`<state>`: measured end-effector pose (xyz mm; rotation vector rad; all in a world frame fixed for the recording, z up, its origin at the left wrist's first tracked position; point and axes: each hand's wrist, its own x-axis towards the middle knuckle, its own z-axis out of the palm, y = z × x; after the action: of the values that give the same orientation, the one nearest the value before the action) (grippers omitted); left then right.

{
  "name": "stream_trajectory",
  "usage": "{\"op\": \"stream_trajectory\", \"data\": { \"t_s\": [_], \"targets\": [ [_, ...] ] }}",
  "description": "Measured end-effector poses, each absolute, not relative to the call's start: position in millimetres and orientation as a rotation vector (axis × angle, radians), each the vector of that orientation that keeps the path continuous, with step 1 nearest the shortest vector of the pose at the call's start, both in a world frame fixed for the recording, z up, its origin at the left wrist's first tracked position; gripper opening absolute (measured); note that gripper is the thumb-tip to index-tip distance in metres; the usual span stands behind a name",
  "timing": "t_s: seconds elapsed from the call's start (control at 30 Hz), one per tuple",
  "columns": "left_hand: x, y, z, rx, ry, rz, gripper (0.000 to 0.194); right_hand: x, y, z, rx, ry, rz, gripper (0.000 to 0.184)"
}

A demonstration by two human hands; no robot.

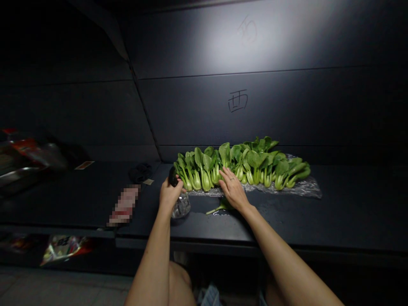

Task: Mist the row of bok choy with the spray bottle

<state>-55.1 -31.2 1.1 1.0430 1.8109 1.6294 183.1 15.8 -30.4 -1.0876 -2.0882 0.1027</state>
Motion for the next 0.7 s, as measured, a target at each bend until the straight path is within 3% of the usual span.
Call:
{"op": "stream_trajectory", "data": {
  "t_s": [0.47,0.7],
  "targets": [
    [-45,-40,11,1.085,1.777,1.51,0.033,187,14,-29,-1.068,-2.079,0.126,0.056],
    [-51,-42,12,0.966,1.811,1.563,0.025,189,13,-29,-1.085,-2.069,0.129,0.058]
  ]
}}
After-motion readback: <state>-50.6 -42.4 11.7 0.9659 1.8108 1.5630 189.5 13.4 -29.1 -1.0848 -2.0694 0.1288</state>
